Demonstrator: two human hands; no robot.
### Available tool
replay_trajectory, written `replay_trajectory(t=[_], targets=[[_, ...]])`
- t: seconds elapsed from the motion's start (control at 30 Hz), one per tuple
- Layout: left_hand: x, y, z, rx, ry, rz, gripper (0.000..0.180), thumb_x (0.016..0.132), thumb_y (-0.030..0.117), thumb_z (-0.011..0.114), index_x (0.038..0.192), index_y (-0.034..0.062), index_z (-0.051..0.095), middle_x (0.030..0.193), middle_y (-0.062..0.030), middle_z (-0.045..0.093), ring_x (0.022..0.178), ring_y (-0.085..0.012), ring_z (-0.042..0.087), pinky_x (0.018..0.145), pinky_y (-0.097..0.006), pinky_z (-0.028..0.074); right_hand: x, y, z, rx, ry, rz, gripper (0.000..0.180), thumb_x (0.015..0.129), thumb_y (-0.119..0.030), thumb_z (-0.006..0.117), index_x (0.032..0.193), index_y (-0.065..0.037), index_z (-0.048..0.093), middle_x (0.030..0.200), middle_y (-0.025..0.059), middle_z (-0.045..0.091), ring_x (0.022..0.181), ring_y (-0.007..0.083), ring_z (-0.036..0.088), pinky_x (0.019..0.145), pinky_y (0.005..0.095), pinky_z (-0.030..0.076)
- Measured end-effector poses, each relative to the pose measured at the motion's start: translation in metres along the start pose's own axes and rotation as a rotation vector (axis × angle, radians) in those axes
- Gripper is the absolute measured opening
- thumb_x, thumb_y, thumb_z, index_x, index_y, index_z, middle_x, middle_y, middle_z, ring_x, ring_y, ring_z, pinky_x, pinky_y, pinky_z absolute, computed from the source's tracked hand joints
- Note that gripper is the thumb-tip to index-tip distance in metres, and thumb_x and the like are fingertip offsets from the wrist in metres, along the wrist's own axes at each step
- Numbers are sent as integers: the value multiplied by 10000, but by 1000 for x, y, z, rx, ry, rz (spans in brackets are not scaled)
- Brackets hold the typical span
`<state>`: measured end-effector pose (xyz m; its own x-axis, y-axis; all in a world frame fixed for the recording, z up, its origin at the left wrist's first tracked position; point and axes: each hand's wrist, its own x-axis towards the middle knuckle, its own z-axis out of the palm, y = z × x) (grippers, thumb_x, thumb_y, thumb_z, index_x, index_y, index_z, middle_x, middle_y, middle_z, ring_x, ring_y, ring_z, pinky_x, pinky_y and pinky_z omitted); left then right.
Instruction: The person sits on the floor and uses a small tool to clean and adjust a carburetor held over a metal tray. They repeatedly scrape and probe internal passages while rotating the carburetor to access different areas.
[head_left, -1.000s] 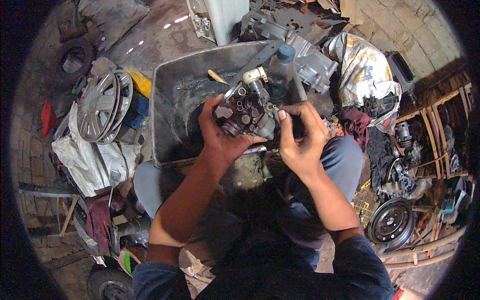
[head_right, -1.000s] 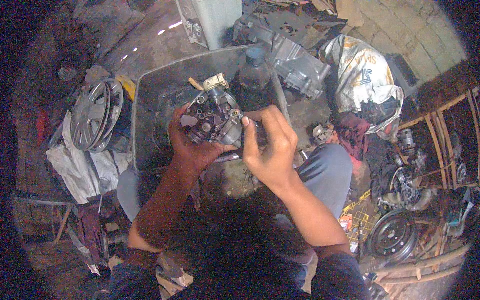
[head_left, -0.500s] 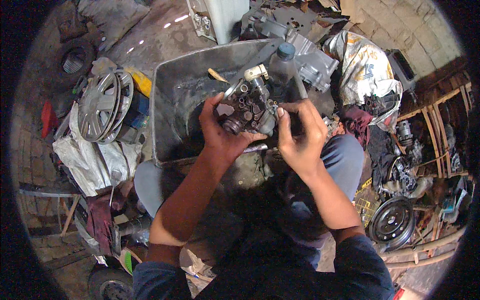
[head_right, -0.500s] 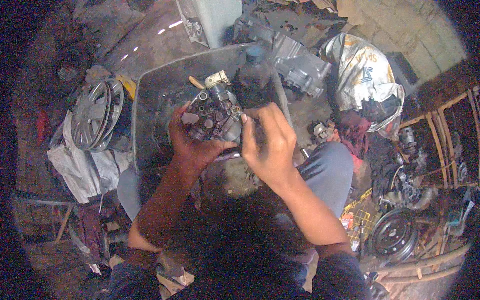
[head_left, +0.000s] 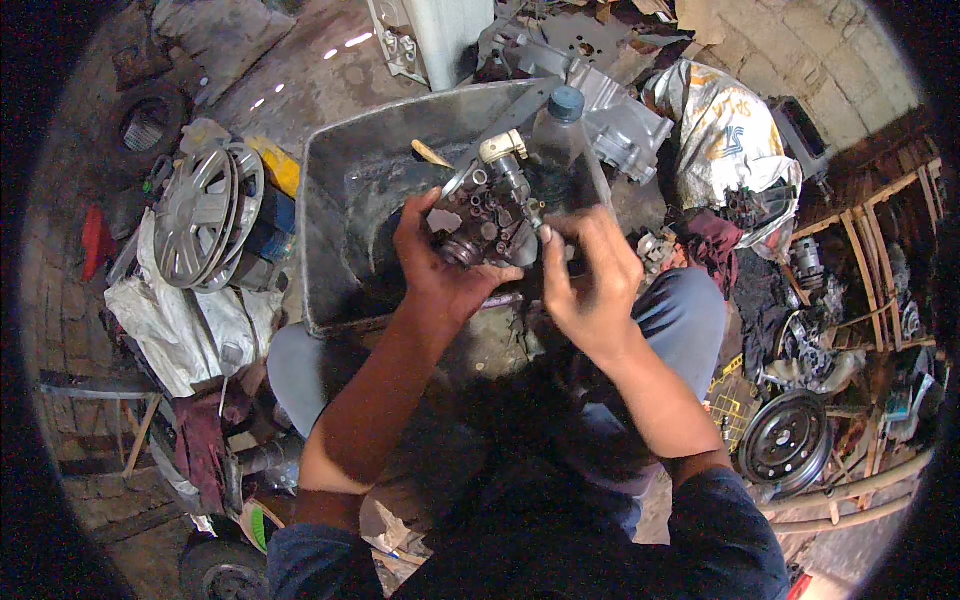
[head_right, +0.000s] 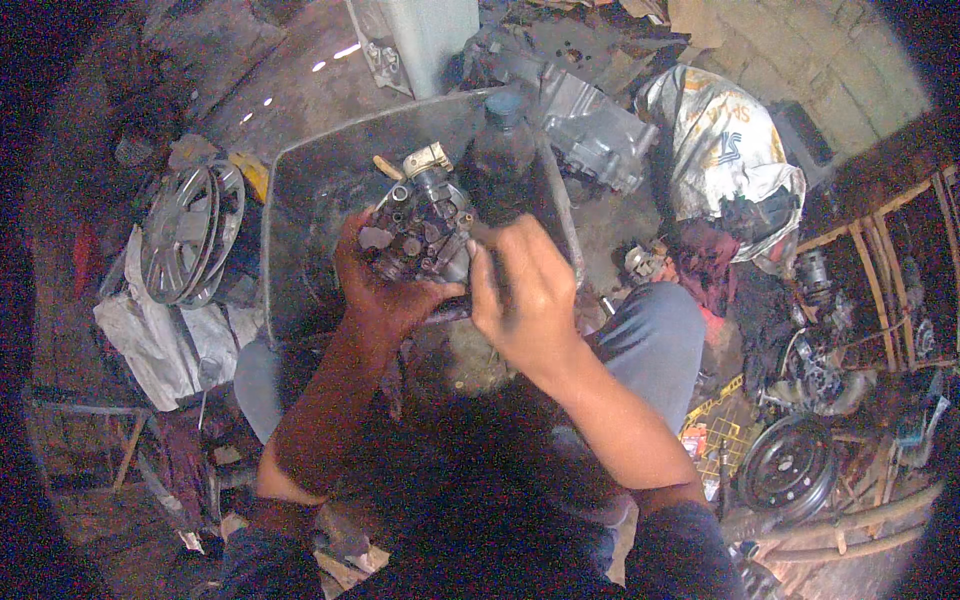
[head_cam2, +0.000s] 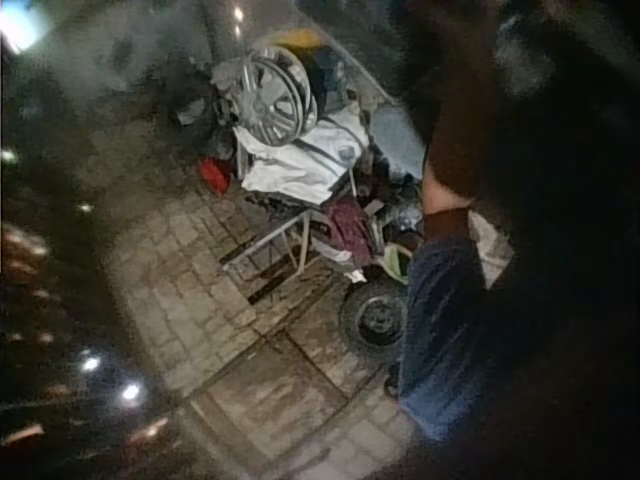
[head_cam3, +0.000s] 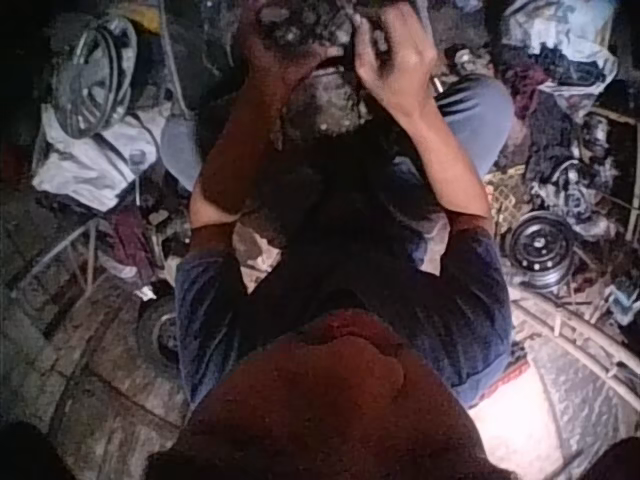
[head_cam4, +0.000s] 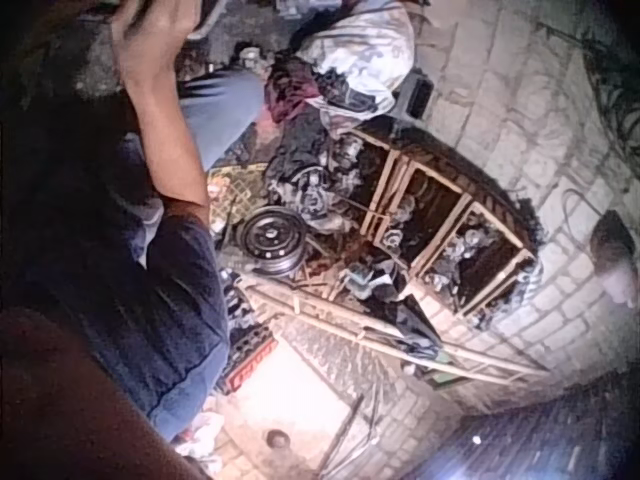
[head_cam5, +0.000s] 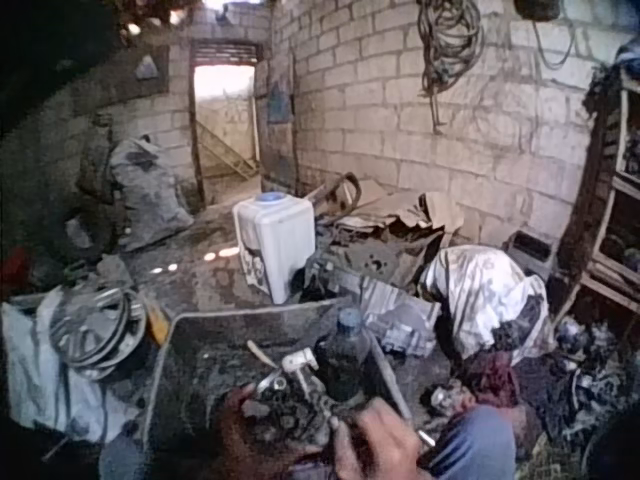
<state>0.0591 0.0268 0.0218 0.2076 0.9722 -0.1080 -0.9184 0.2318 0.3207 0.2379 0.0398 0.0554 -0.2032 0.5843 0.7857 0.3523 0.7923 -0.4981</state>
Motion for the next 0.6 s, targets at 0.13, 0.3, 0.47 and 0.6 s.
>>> replay_trajectory(t=[0.13,0.3,0.47,0.6], targets=[[-6,-1,6,-52,4,-7,640,875,555,540,1316,105,644,1282,-131,683,1185,-366,636,1024,-649,451,2,9,1,-25,12,29,129,829,90,680,942,44,636,846,195,594,738,366,619,659,423,491],[-3,-1,2,-118,-78,-11,649,875,557,541,1317,92,640,1263,-133,691,1167,-363,645,1015,-630,470,-3,6,1,12,-5,34,140,825,93,680,943,42,627,825,190,574,719,370,604,642,432,479],[-2,-1,1,-139,-104,-24,655,870,563,545,1320,97,639,1259,-134,691,1167,-363,644,1010,-638,467,-3,5,0,-26,-23,63,126,826,91,681,920,44,611,813,191,569,711,386,595,641,439,477],[1,0,-5,-40,13,-15,648,866,564,547,1316,107,643,1270,-132,687,1180,-368,634,1011,-671,439,0,0,1,-9,-10,45,87,848,82,682,914,50,635,804,181,598,709,336,617,649,388,487]])
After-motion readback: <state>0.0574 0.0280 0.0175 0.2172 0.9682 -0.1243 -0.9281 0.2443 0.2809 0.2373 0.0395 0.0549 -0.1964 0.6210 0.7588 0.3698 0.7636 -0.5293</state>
